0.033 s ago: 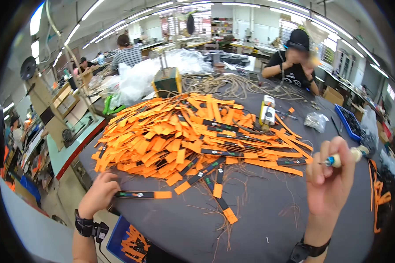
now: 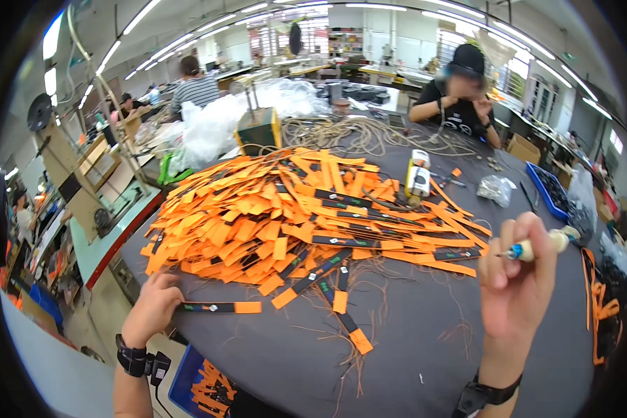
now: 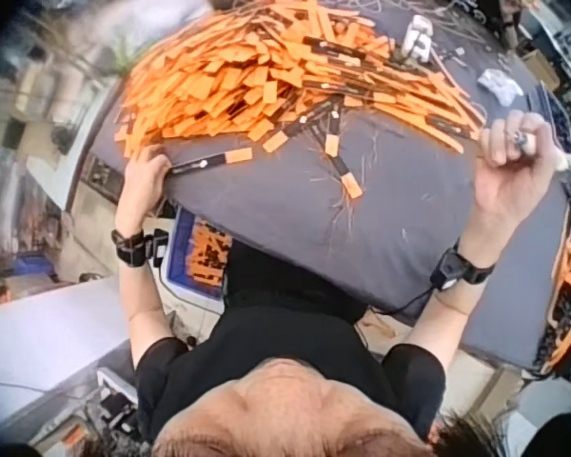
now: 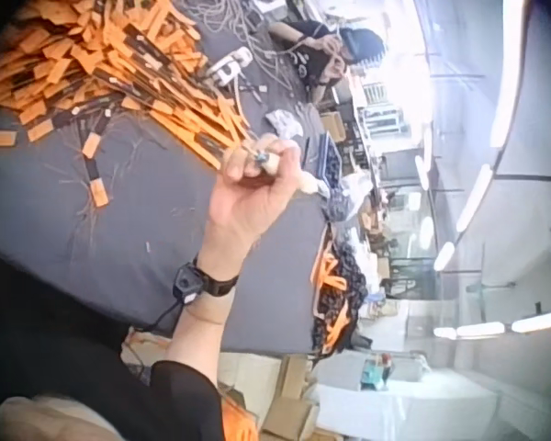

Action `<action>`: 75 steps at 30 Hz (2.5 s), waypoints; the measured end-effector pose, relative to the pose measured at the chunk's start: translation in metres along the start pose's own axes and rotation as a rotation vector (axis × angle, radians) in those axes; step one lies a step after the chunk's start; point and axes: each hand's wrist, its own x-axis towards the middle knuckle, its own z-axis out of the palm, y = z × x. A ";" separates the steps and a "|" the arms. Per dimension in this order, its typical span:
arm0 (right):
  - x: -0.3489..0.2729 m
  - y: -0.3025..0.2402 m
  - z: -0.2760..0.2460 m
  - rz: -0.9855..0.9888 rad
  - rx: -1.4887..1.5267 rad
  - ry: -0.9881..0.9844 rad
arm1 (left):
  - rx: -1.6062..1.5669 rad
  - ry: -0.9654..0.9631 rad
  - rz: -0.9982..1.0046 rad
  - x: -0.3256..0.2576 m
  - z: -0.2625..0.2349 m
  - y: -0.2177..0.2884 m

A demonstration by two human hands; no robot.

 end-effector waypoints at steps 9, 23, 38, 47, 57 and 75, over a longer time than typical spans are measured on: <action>-0.006 0.019 0.009 0.190 -0.045 0.060 | -0.401 0.080 0.353 0.088 0.054 0.131; -0.085 0.136 -0.017 0.948 0.000 -0.062 | -0.363 -0.102 0.157 0.132 0.059 0.134; -0.127 0.089 -0.014 1.137 0.128 -0.292 | -0.522 -0.119 -0.094 0.022 -0.006 0.113; -0.037 0.110 -0.100 0.346 -0.382 0.231 | -0.563 -0.360 0.336 0.029 0.025 0.116; -0.077 0.088 -0.024 0.608 -0.390 -0.031 | -0.423 -0.246 0.302 0.044 0.038 0.141; -0.080 0.126 -0.040 0.632 -0.063 0.231 | -0.472 -0.181 0.411 0.066 0.058 0.213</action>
